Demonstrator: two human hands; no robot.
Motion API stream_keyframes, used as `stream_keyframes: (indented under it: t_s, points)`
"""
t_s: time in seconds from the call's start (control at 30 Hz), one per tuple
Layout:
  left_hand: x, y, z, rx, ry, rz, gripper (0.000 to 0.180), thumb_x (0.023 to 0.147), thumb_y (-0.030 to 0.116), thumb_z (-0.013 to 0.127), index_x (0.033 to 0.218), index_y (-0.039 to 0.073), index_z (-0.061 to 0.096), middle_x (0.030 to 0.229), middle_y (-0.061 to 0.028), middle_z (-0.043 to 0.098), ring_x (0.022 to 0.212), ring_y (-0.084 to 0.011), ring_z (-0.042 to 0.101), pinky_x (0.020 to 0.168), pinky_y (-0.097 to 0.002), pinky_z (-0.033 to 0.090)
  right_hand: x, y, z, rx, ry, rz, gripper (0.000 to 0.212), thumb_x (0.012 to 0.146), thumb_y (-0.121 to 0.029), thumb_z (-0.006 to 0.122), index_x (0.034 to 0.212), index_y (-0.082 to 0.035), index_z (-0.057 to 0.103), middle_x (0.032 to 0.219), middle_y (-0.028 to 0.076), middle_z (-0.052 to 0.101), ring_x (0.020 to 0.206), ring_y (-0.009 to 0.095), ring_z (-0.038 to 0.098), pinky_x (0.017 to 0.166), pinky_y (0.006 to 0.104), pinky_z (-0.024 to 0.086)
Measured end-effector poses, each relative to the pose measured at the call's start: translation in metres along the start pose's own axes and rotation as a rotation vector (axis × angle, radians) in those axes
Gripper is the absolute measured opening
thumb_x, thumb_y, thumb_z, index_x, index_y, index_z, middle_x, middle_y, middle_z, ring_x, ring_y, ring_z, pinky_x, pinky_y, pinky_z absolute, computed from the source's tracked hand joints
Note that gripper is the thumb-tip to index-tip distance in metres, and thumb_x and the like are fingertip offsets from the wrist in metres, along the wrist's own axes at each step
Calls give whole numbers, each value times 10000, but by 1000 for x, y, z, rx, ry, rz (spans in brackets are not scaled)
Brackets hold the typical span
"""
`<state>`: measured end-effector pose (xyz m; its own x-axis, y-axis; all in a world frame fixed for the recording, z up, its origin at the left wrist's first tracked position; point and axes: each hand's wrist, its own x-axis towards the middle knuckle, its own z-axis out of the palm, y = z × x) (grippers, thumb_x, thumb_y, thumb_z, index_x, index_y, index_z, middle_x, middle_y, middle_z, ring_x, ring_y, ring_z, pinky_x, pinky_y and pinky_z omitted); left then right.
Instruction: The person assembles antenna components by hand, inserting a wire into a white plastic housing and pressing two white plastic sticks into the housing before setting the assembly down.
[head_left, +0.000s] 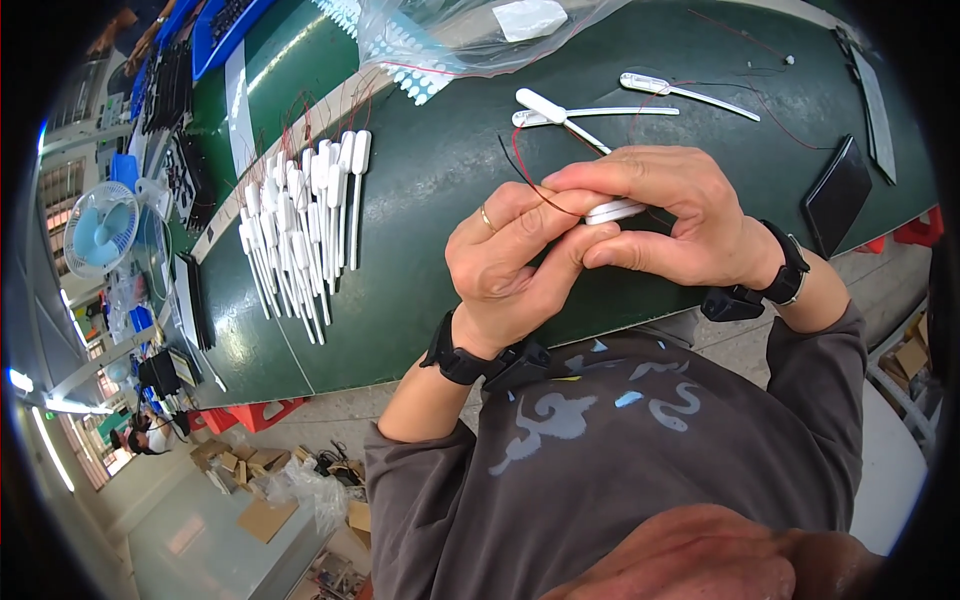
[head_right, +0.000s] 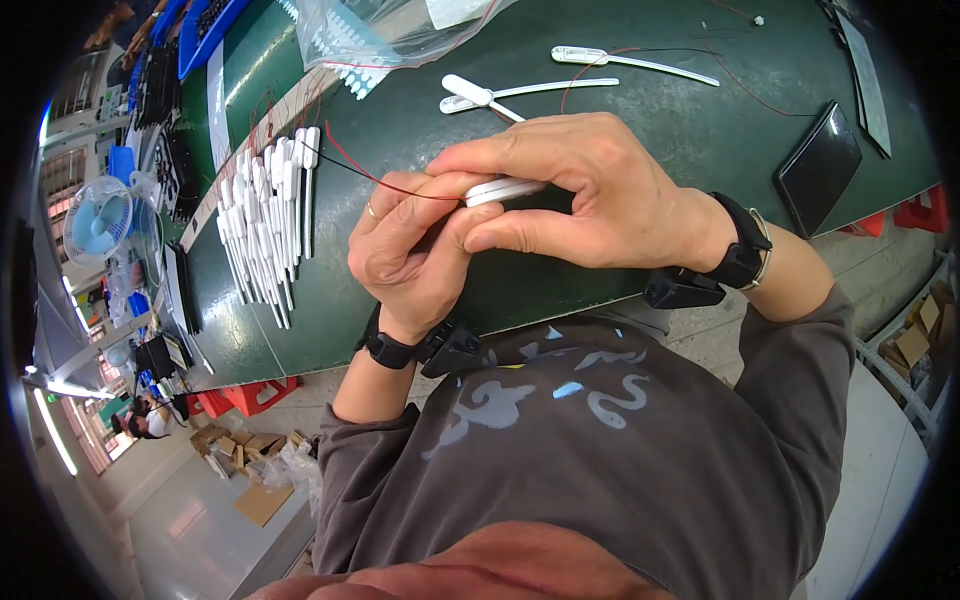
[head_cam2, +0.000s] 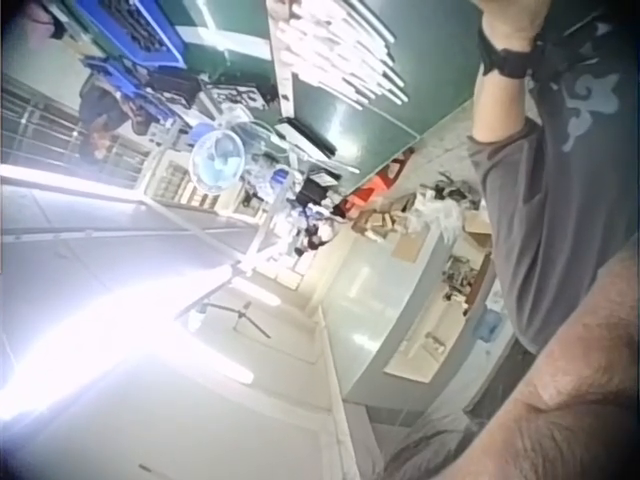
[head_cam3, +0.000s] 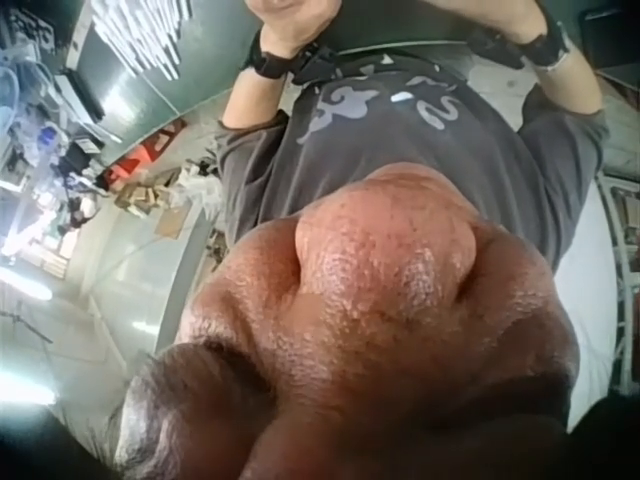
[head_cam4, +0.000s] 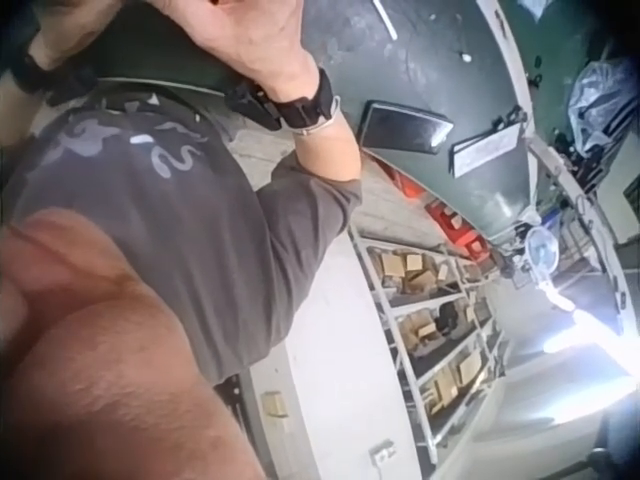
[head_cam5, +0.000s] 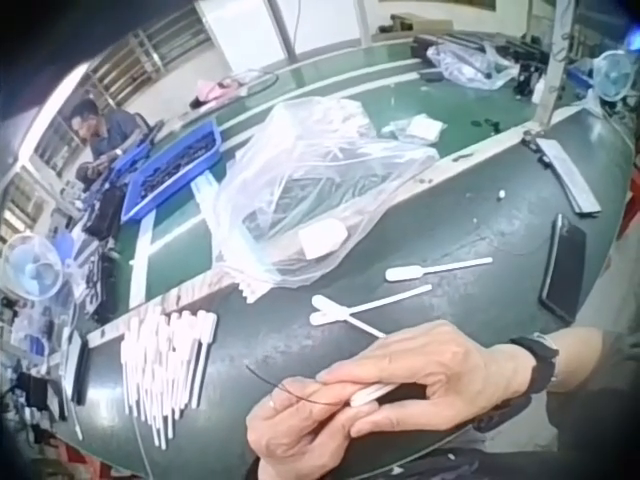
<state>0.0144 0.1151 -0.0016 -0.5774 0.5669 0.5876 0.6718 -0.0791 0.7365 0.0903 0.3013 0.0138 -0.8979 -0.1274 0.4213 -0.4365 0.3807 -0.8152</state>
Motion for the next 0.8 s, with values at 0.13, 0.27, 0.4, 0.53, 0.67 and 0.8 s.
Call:
stream_keyframes:
  t_s: [0.13, 0.27, 0.4, 0.53, 0.67, 0.8]
  points:
    - [0, 1, 4, -46, 13, -208, 276, 772, 0, 829, 1038, 15, 759, 865, -23, 654, 671, -82, 591, 579, -235, 486, -1, 1, -3, 48, -2, 115, 484, 869, -206, 769, 1297, -16, 645, 1032, 108, 736, 867, 235, 706, 767, 317, 535]
    - [0, -4, 3, -162, 24, -279, 278, 828, 13, 799, 1100, 15, 740, 901, -20, 623, 674, -59, 562, 585, -211, 463, 0, 2, -6, 139, -31, 276, 471, 914, -173, 715, 1350, -25, 614, 1027, 92, 736, 851, 197, 688, 769, 303, 524]
    - [9, 11, 1, -562, 166, -560, 222, 881, 22, 758, 1102, 20, 734, 958, -41, 634, 717, -63, 577, 612, -201, 470, 2, 0, -11, 61, -100, 317, 409, 968, -152, 655, 1357, -35, 606, 1010, 82, 731, 819, 162, 658, 764, 287, 519]
    - [7, 3, -3, -489, 138, -476, 141, 913, 33, 732, 1050, 4, 721, 994, -43, 635, 747, -66, 584, 626, -200, 478, 1, 3, -6, 32, -140, 279, 334, 1000, -147, 613, 1314, -33, 625, 992, 69, 725, 802, 139, 641, 756, 274, 516]
    - [4, -6, -6, -258, 138, -342, 84, 929, 40, 719, 988, -16, 697, 999, -37, 639, 759, -70, 594, 627, -206, 489, 6, -2, -10, 137, -167, 356, 285, 1021, -151, 581, 1268, -13, 621, 1004, 75, 726, 840, 141, 659, 753, 275, 517]
    - [5, -5, -5, -253, 115, -396, 99, 948, 75, 708, 990, -11, 679, 1027, -43, 644, 757, -72, 598, 648, -195, 487, 2, 3, -3, 465, -120, 507, 260, 1042, -185, 545, 1226, -8, 595, 1057, 115, 725, 922, 154, 681, 789, 290, 518]
